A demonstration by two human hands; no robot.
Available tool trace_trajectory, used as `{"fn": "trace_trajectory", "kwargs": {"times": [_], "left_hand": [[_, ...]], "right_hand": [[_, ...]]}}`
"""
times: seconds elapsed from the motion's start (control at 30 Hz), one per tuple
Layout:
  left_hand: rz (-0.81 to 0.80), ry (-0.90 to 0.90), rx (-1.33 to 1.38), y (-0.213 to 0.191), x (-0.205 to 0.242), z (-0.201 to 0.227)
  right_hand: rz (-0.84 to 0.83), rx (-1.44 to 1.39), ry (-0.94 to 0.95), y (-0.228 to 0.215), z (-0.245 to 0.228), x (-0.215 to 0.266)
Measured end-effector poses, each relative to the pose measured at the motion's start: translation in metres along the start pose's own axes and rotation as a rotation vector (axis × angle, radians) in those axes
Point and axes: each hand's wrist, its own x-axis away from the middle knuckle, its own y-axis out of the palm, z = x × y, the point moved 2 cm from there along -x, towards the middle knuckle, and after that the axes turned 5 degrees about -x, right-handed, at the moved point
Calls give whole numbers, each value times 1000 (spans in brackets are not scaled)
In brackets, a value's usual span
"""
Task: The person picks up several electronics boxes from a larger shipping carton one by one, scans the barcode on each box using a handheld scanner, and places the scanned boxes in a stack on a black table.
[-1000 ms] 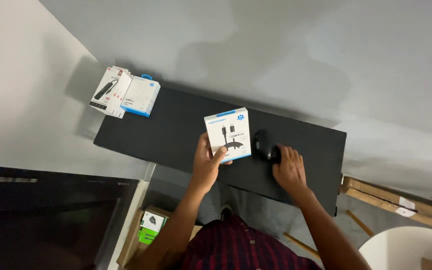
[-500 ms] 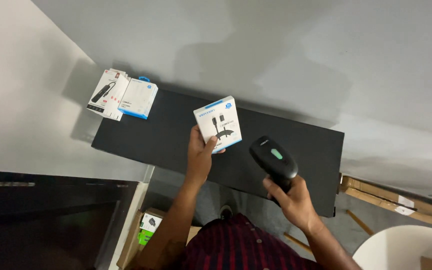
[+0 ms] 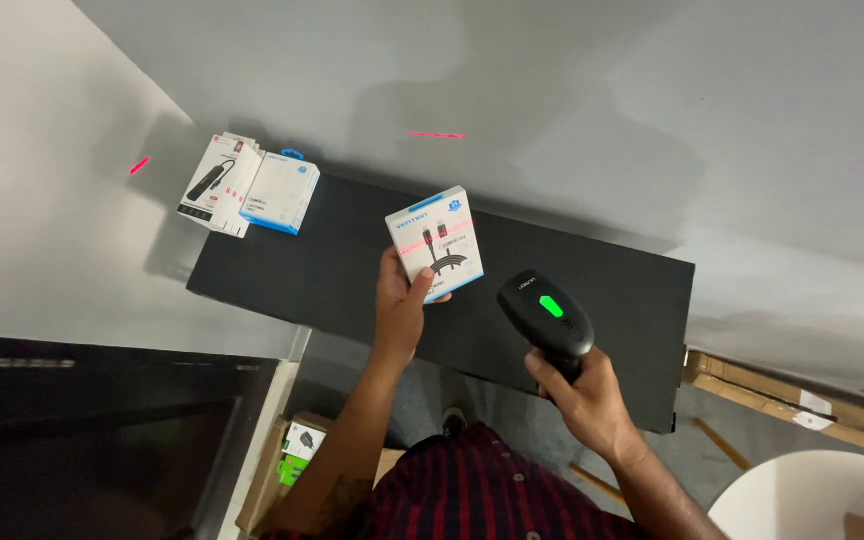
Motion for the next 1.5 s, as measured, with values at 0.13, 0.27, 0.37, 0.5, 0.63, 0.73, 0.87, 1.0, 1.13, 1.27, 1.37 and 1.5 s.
{"fn": "trace_trajectory", "kwargs": {"times": [0.13,0.27,0.37,0.5,0.63,0.73,0.87,1.0,1.13,1.27,1.37,1.5], "left_hand": [[-10,13,-33,-2,1,5],[-7,8,-17,-4,0,5],[-9,18,-17,-5,-3,1],[5,-23,-43,-4,-2,8],[-4,-14,-21,-3,-2,9],[-8,-16,-27,-4,-4,6],[8,-7,-20,-5,-5,4],[27,-35,-18,-3,-4,9],[7,-15,-38,-3,-3,7],[16,-31,-19,0,-1,12],[7,-20,-4,1,2,20],[-26,22,-29,-2,3,21]], "right_hand": [[-16,10,-46,3,-5,0],[-45,20,-61,5,-4,-1],[-37,6,-52,6,0,-3],[-19,17,-14,6,0,-4],[-17,17,5,5,6,-6],[-58,12,-86,7,-1,-5],[-38,31,-26,8,-3,-5],[-36,30,-4,8,-4,-4],[-34,45,1,6,2,-4],[-28,27,89,5,8,-6],[32,74,-1,1,9,-17],[83,372,-232,0,4,-43]]}}
